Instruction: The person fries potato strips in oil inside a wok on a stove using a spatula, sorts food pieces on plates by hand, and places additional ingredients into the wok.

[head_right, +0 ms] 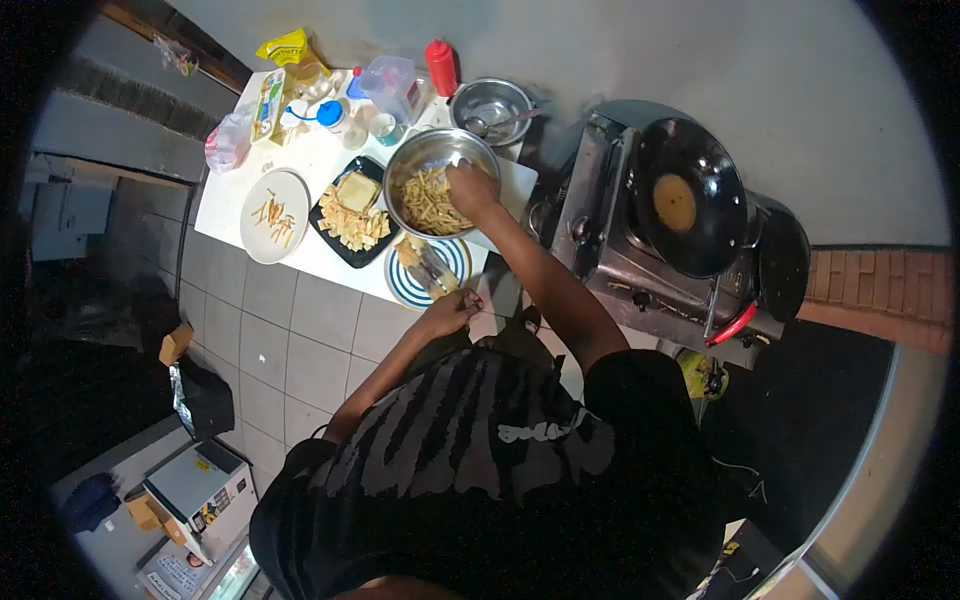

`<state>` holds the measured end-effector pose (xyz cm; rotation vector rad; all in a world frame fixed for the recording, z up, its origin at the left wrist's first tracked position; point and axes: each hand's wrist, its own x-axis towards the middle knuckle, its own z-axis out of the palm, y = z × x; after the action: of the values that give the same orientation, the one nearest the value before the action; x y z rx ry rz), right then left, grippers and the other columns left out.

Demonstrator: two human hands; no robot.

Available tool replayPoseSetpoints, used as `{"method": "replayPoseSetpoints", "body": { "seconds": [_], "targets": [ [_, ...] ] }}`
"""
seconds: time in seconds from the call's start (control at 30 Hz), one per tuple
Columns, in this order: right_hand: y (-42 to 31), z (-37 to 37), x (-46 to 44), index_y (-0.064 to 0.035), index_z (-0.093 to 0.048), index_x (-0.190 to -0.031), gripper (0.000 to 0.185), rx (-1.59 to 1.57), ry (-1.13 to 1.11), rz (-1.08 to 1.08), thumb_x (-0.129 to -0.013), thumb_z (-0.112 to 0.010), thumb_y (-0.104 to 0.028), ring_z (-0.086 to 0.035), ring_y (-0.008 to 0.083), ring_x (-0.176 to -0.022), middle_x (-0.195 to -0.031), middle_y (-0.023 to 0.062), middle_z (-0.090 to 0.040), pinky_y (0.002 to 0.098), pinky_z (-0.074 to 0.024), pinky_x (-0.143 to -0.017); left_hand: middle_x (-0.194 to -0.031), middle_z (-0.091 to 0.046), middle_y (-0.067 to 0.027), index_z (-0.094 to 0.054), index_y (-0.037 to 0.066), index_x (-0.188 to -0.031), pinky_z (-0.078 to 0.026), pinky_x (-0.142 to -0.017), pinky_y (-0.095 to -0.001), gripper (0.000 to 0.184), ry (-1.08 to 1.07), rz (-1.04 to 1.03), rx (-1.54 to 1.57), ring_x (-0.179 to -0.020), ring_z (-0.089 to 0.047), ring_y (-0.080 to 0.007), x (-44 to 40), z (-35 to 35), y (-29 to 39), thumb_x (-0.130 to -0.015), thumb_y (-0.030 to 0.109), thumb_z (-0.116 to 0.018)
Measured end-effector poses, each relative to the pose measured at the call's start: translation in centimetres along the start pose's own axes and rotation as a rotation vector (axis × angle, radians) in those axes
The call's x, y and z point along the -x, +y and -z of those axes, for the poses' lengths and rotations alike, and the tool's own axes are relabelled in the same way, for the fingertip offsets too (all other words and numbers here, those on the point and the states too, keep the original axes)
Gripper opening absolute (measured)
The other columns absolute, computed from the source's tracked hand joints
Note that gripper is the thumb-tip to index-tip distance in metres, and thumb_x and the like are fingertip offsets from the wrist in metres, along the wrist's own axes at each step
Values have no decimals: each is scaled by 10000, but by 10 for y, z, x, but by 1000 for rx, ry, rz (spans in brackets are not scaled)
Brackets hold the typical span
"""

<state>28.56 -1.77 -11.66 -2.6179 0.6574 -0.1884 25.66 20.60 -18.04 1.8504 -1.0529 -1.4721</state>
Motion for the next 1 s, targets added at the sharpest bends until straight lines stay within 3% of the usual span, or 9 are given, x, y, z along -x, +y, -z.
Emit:
{"method": "replayPoseSetpoints", "body": {
  "seconds": [0.13, 0.23, 0.37, 0.4, 0.53, 0.6, 0.7, 0.8, 1.0],
  "targets": [
    [-2, -14, -20, -12, -671, -854, 248, 15, -106, -15, -699, -719, -200, -641, 357, -860, -858, 210, -658, 440, -501, -805, -807, -637, -167, -582, 35, -1046, -472, -659, -366, 321, 85, -37, 146, -689, -623, -262, 15, 27, -7, -870, 304, -598],
    [-13, -22, -23, -5, -671, -839, 241, 59, -140, -139, -695, -720, -192, -650, 355, -825, -836, 213, -661, 431, -503, -792, -947, -641, -109, -571, 29, -1082, -461, -794, -313, 285, 48, -97, 32, -866, -604, -202, 8, 39, -29, -894, 242, -591],
    [-18, -35, -27, -13, -664, -823, 258, 156, -40, -193, -679, -764, -201, -653, 354, -775, -788, 197, -653, 441, -517, -732, -958, -645, -109, -574, 43, -1092, -464, -805, -329, 274, -11, -131, 36, -881, -613, -206, 0, 48, -50, -895, 233, -583],
    [-18, -40, -28, -13, -664, -823, 258, 157, -41, -197, -679, -764, -201, -653, 354, -775, -788, 197, -653, 441, -517, -732, -959, -660, -194, -585, 42, -1069, -491, -766, -390, 350, 40, -208, 43, -884, -645, -335, 2, 52, -49, -862, 324, -592],
    [-21, -44, -28, -13, -651, -785, 169, 140, 62, -227, -669, -720, -116, -649, 363, -780, -776, 201, -646, 451, -519, -726, -959, -661, -189, -598, 40, -1044, -489, -769, -389, 334, -21, -125, 1, -885, -645, -333, 11, 73, -25, -862, 319, -591],
    [-20, -47, -30, -15, -648, -778, 147, 127, 87, -261, -663, -702, -87, -646, 369, -777, -774, 205, -642, 454, -517, -725, -961, -656, -122, -573, 48, -1115, -469, -801, -347, 351, -69, -90, -19, -877, -629, -242, 12, 79, -21, -854, 280, -612],
    [-5, -68, -32, -20, -648, -783, 157, 136, 125, -274, -648, -696, -85, -638, 377, -778, -766, 210, -636, 460, -511, -722, -936, -662, -182, -601, 35, -1054, -483, -771, -384, 359, -41, -178, 29, -884, -644, -327, 14, 83, -25, -859, 336, -594],
    [-3, -66, -29, -24, -639, -752, 176, 38, 183, -277, -618, -723, -103, -631, 384, -775, -748, 200, -631, 461, -504, -708, -965, -656, -146, -573, 44, -1112, -468, -821, -344, 346, -72, -128, -8, -908, -634, -251, 11, 85, -29, -845, 263, -604],
    [-5, -35, -30, -39, -672, -799, 278, -113, 156, -294, -570, -798, -132, -659, 310, -750, -766, 177, -656, 375, -518, -695, -968, -655, -149, -577, 37, -1104, -471, -819, -342, 343, -50, -45, -74, -913, -635, -256, 15, 88, -22, -837, 250, -605]
  ]
}}
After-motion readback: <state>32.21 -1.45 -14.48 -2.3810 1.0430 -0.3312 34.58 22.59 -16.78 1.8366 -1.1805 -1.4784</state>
